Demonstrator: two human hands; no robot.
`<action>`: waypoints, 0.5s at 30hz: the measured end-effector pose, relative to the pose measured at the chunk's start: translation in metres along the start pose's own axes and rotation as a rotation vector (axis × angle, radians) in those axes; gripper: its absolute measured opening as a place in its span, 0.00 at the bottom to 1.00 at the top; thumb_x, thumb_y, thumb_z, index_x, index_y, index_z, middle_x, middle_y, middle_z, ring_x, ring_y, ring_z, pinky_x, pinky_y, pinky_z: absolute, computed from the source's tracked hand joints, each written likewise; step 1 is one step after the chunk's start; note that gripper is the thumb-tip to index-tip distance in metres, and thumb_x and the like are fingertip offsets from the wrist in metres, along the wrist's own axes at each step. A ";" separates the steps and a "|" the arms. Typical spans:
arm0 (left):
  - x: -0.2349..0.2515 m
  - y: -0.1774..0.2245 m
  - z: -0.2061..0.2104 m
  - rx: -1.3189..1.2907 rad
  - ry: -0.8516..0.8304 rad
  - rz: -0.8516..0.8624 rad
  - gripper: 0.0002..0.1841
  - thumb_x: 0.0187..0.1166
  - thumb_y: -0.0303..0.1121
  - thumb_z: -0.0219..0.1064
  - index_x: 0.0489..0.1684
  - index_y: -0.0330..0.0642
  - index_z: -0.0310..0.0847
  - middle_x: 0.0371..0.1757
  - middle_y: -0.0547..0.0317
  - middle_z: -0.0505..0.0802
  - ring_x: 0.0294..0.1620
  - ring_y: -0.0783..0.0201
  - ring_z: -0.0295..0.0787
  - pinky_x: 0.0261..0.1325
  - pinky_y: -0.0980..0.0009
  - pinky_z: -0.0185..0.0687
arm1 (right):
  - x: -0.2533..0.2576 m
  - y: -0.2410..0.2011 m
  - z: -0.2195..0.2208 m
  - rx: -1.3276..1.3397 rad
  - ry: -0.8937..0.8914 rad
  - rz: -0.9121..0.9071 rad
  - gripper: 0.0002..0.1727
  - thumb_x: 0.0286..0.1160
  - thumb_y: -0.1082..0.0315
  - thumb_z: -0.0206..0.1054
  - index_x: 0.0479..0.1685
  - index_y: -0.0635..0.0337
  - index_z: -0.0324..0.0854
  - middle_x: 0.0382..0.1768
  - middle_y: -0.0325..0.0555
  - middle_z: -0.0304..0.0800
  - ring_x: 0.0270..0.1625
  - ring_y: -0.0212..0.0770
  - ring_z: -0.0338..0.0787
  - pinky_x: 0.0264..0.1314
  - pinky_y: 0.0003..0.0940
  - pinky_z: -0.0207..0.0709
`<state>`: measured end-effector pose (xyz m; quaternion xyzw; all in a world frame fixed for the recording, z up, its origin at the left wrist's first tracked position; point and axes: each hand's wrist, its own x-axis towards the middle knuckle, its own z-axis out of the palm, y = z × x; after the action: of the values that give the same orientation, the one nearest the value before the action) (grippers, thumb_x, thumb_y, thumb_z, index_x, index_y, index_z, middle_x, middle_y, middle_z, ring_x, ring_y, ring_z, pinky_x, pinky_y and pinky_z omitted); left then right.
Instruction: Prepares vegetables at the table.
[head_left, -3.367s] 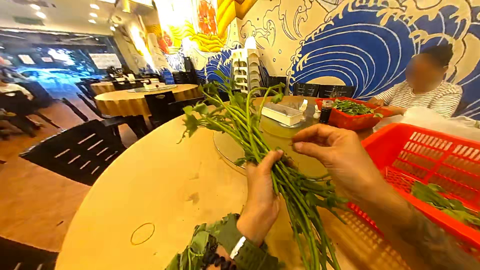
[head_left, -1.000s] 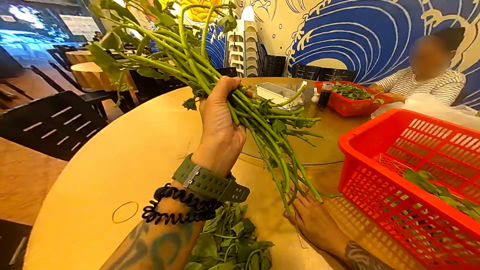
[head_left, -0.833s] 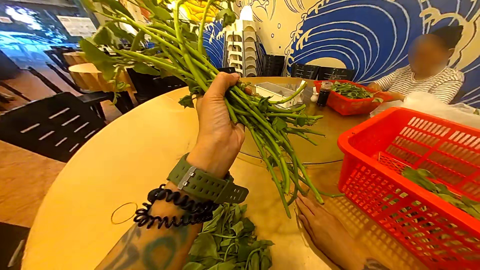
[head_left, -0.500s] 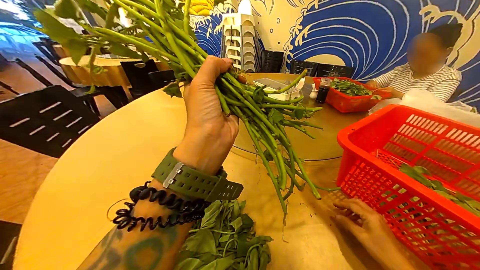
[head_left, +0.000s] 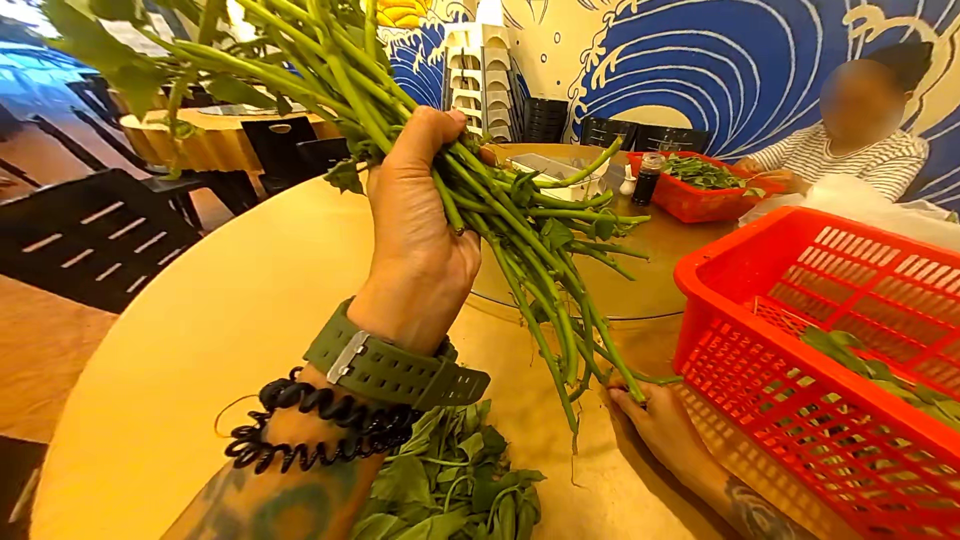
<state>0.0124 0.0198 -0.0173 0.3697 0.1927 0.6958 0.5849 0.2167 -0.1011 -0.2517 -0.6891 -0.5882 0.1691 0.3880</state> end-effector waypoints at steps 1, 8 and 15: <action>0.000 0.000 0.000 0.004 0.000 -0.003 0.04 0.84 0.28 0.60 0.48 0.47 0.69 0.30 0.60 0.88 0.28 0.68 0.89 0.33 0.73 0.89 | 0.001 -0.002 0.000 -0.014 0.004 -0.073 0.13 0.83 0.69 0.61 0.52 0.65 0.91 0.48 0.52 0.93 0.49 0.41 0.91 0.58 0.34 0.83; -0.001 -0.002 -0.002 0.000 -0.005 -0.005 0.05 0.84 0.28 0.60 0.50 0.47 0.69 0.32 0.60 0.87 0.30 0.68 0.89 0.34 0.73 0.90 | -0.028 0.026 -0.002 -0.525 -0.054 -0.709 0.21 0.75 0.80 0.57 0.64 0.63 0.86 0.66 0.53 0.90 0.68 0.48 0.91 0.68 0.34 0.84; -0.002 -0.004 -0.004 -0.018 0.003 -0.012 0.05 0.84 0.27 0.59 0.48 0.47 0.69 0.31 0.61 0.87 0.29 0.69 0.89 0.33 0.74 0.90 | -0.033 0.028 -0.004 -0.214 0.084 -0.544 0.10 0.75 0.75 0.63 0.37 0.58 0.92 0.43 0.46 0.94 0.51 0.39 0.92 0.60 0.24 0.83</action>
<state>0.0119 0.0190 -0.0234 0.3622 0.1893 0.6945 0.5921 0.2307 -0.1342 -0.2771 -0.5495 -0.7492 -0.0326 0.3684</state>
